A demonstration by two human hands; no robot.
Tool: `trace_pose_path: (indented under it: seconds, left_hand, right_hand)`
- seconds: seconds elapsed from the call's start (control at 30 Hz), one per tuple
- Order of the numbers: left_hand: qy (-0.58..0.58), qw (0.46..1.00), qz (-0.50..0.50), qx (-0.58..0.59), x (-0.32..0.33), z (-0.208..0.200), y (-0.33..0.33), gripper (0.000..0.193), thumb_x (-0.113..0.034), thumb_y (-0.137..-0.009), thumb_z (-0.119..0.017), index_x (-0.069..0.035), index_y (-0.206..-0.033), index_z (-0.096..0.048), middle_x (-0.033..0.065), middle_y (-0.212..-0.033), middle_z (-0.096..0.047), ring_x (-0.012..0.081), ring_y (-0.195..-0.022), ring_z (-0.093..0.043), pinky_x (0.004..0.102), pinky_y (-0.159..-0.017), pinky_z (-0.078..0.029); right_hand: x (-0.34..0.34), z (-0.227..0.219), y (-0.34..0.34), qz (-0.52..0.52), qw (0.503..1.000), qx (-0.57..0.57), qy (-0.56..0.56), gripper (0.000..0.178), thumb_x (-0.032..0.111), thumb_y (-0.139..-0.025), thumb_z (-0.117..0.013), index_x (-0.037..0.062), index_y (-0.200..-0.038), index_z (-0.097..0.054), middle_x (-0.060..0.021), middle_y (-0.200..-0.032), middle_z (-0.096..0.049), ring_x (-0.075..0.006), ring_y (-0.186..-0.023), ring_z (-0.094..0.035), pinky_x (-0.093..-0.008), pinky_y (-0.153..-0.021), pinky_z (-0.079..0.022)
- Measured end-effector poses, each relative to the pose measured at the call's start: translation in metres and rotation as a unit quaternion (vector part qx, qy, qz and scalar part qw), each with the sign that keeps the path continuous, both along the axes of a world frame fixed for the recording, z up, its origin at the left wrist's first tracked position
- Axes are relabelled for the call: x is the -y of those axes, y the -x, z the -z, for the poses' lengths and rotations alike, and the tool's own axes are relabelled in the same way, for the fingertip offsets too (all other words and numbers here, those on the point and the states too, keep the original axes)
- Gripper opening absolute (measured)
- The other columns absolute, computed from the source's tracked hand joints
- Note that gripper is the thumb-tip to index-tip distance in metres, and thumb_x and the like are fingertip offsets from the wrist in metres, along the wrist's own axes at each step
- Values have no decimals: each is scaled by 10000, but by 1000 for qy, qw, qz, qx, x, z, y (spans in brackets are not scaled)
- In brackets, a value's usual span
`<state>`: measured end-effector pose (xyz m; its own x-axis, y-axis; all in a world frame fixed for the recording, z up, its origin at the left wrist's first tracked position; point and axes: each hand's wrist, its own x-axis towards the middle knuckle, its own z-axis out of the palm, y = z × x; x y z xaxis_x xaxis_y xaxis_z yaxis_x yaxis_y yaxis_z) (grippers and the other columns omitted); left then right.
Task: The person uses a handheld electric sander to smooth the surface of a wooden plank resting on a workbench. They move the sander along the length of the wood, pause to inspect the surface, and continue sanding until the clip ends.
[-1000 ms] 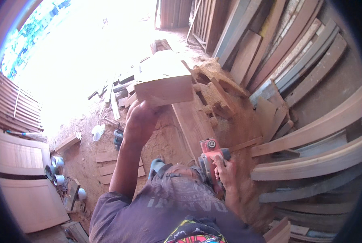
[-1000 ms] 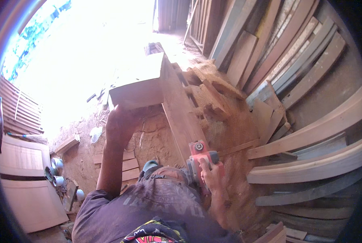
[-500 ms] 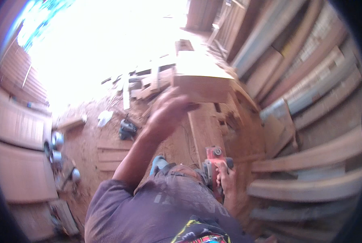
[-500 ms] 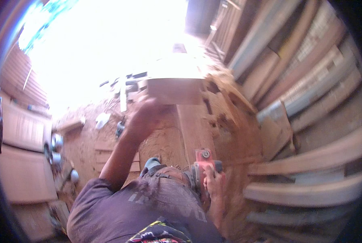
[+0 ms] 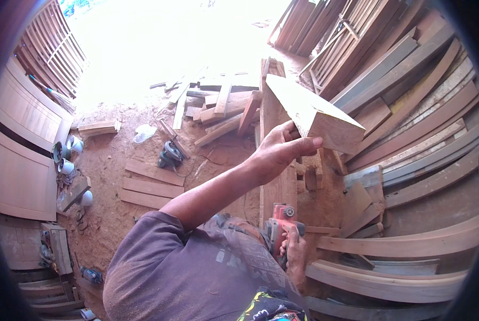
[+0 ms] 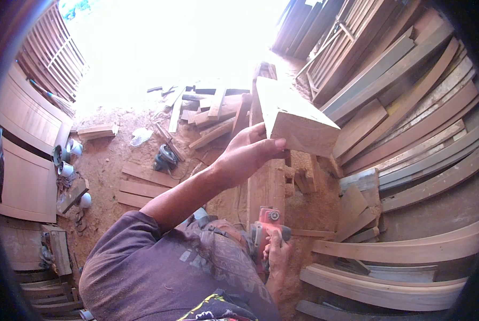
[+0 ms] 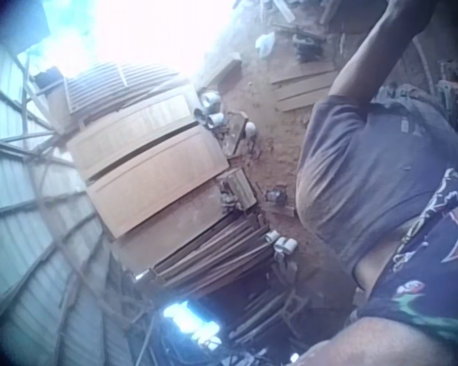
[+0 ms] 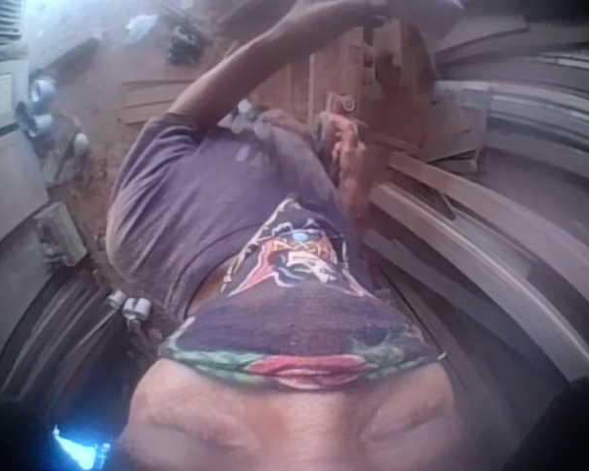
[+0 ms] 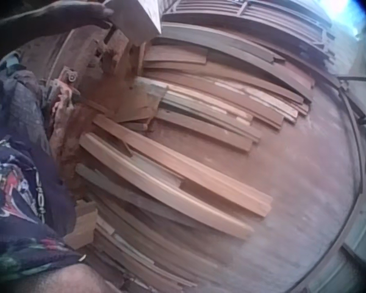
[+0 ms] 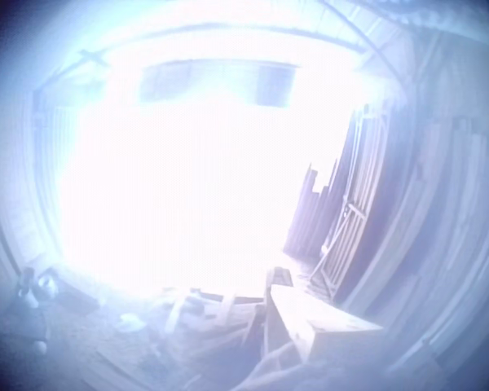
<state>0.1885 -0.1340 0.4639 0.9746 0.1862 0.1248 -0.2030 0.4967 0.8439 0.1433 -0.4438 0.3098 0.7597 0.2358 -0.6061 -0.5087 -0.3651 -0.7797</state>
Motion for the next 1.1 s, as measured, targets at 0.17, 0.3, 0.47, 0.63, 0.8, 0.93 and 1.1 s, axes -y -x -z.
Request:
trace_pose_path:
  seconds: [0.17, 0.3, 0.47, 0.63, 0.8, 0.93, 1.1]
  left_hand:
    - [54, 998, 25, -6, -2, 3, 2, 685, -355, -1024, -729, 63, -1498, -464, 180, -1434, -605, 273, -1346, -593, 447, -1132, -517]
    - [255, 956, 111, -91, -16, 48, 28, 709, -390, -1070, -659, -55, -1596, -321, 147, -1469, -587, 257, -1295, -629, 453, -1090, -533]
    - [48, 957, 42, -282, 20, 168, 71, 1073, -366, -1063, -676, -129, -1711, 147, 180, -1690, -320, 270, -1491, -434, 430, -1176, -438]
    - [-38, 958, 32, -284, 49, 233, 58, 1074, -322, -1046, -693, -91, -1710, 118, 242, -1684, -308, 327, -1490, -441, 443, -1201, -413]
    - [-425, 855, 39, -296, 30, 300, 27, 1051, -414, -982, -729, -36, -1705, -66, 382, -1662, -253, 474, -1594, -232, 506, -1288, -287]
    - [-346, 895, 45, -280, 23, 320, 35, 1002, -435, -1018, -702, 6, -1696, -111, 342, -1692, -258, 410, -1603, -254, 464, -1290, -278]
    - [-206, 890, 6, -406, -37, 361, 83, 986, -539, -1036, -674, -124, -1731, -110, 205, -1729, -304, 326, -1534, -404, 468, -1136, -454]
  right_hand:
    - [3, 2, 0, -6, 1000, -1, 1, 543, 550, -1077, -588, 21, -966, -647, 7, -615, -540, -98, -476, -512, -281, -433, -408]
    - [4, 1, 8, 30, 999, 19, -32, 502, 485, -1100, -586, 12, -959, -673, 21, -615, -541, -77, -468, -499, -270, -417, -393]
    - [6, -1, 19, 56, 998, 15, 4, 495, 494, -1107, -567, 30, -959, -655, 32, -623, -528, -68, -472, -487, -261, -423, -391]
    - [32, -29, 45, 131, 991, -16, 31, 604, 601, -1108, -479, 21, -1043, -635, 17, -665, -503, -80, -529, -479, -254, -487, -409]
    - [30, -41, 56, 163, 986, 25, -5, 596, 584, -1115, -476, 13, -1049, -633, 26, -661, -464, -77, -528, -438, -251, -497, -390]
    - [18, -44, 54, 85, 995, 44, 20, 558, 532, -1132, -472, 3, -1064, -638, 33, -664, -467, -70, -537, -433, -249, -502, -379]
    - [-20, -14, 34, -70, 985, 136, 74, 464, 437, -1084, -604, 26, -881, -670, 28, -637, -559, -48, -544, -507, -232, -489, -392]
